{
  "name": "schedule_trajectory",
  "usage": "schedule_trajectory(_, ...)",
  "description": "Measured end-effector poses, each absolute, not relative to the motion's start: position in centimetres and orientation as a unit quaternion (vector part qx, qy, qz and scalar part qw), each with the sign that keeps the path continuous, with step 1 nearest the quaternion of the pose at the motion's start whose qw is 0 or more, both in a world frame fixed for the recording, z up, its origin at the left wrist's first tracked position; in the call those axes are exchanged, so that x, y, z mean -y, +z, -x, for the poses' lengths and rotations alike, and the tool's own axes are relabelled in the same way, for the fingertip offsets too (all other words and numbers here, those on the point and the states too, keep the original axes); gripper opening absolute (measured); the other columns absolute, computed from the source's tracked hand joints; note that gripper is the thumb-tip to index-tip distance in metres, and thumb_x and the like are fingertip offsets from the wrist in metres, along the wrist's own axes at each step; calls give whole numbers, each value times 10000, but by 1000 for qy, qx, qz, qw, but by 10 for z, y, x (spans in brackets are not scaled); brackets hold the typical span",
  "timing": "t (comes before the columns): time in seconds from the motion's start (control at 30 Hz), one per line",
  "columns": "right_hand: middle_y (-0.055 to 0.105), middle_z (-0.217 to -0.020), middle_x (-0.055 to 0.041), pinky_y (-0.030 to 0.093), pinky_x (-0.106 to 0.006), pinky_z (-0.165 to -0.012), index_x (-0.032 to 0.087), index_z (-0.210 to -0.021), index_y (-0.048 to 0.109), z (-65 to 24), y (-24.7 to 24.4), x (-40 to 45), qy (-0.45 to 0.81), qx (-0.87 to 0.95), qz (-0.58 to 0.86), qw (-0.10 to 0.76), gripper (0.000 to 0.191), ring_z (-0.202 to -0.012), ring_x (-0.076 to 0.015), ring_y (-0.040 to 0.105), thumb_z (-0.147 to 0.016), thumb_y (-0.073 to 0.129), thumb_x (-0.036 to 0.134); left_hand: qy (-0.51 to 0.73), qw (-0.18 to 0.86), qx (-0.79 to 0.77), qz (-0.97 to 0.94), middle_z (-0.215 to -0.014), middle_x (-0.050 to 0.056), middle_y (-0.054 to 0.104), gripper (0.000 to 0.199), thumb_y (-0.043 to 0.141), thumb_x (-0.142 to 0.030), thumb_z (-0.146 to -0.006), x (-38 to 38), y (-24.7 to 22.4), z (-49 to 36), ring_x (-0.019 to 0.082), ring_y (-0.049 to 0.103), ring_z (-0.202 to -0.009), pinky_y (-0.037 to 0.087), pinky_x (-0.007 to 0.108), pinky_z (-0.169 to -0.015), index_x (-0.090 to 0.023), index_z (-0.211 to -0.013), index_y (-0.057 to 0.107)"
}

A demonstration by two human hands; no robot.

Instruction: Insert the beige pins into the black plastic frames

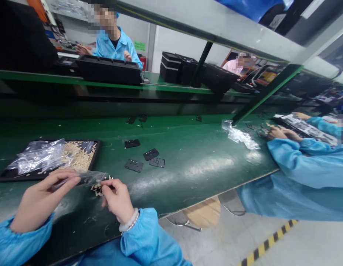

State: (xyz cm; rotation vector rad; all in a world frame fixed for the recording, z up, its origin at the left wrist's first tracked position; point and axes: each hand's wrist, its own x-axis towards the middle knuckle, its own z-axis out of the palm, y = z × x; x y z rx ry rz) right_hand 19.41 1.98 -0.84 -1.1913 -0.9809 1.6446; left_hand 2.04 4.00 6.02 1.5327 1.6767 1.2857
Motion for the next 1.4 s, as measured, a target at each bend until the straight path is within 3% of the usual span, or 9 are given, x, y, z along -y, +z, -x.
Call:
schedule_trajectory(0.07, 591, -610, 58, 275, -180, -330, 164, -988, 656, -192, -6, -20, 690, 350, 457, 439, 420, -366, -57, 445, -780, 761, 514, 479, 275, -634, -542, -792, 63, 781, 286, 761, -561, -600, -41, 58, -20, 272, 733, -769, 619, 355, -694, -276, -624, 736)
schedule_trajectory(0.2, 616, -764, 59, 318, -166, -307, 200, -920, 572, -186, -4, -24, 710, 273, 434, 483, 557, -414, -57, 532, -614, 862, 563, 481, 292, -652, -507, -821, 76, 796, 345, 786, -573, -584, -42, 52, -20, 270, 730, -752, 612, 343, -654, -240, -649, 729)
schedule_trajectory(0.5, 552, -515, 85, 239, -170, -331, 207, -730, 545, -185, -2, -25, 723, 234, 417, 498, 443, -358, -43, 395, -645, 851, 516, 485, 356, -640, -478, -968, 74, 806, 420, 801, -600, -603, -41, 39, -13, 282, 736, -885, 615, 323, -689, -258, -847, 788)
schedule_trajectory(0.63, 541, -468, 75, 264, -179, -358, 196, -819, 622, -186, 0, -23, 751, 227, 388, 484, 343, -377, -76, 430, -671, 805, 445, 491, 349, -652, -461, -873, 65, 797, 298, 804, -536, -637, -42, 31, -8, 224, 703, -714, 609, 318, -656, -266, -758, 772)
schedule_trajectory(0.8, 693, -761, -16, 313, -185, -368, 163, -1002, 715, -186, 1, -25, 799, 239, 309, 457, 433, -513, -107, 602, -635, 822, 366, 499, 371, -635, -458, -612, 25, 717, 285, 819, -524, -609, -46, 28, -12, 216, 674, -570, 608, 329, -589, -271, -699, 723)
schedule_trajectory(0.93, 579, -580, 59, 292, -173, -365, 171, -1010, 714, -184, -3, -27, 805, 254, 299, 446, 519, -449, -76, 488, -615, 905, 447, 489, 413, -605, -474, -795, 53, 804, 452, 842, -584, -578, -43, 32, -16, 278, 754, -711, 651, 390, -679, -262, -879, 742)
schedule_trajectory(1.0, 522, -520, 75, 261, -175, -357, 162, -951, 713, -183, -5, -28, 799, 249, 312, 449, 502, -422, -66, 416, -659, 881, 534, 483, 422, -600, -478, -872, 84, 819, 454, 843, -601, -583, -39, 34, -15, 310, 770, -818, 655, 420, -764, -255, -863, 752)
schedule_trajectory(1.17, 637, -716, 11, 232, -174, -338, 152, -944, 717, -184, -8, -28, 799, 219, 328, 454, 540, -453, -62, 471, -649, 880, 573, 515, 351, -630, -464, -911, 84, 820, 269, 795, -539, -678, -35, 37, -12, 308, 766, -914, 629, 433, -886, -288, -772, 786)
schedule_trajectory(1.4, 723, -1065, -58, 290, -169, -337, 210, -1199, 693, -186, -3, -28, 843, 263, 233, 408, 612, -517, -78, 609, -689, 881, 493, 487, 322, -622, -522, -818, 63, 808, 333, 771, -576, -630, -40, 33, -23, 247, 742, -664, 640, 349, -627, -264, -748, 776)
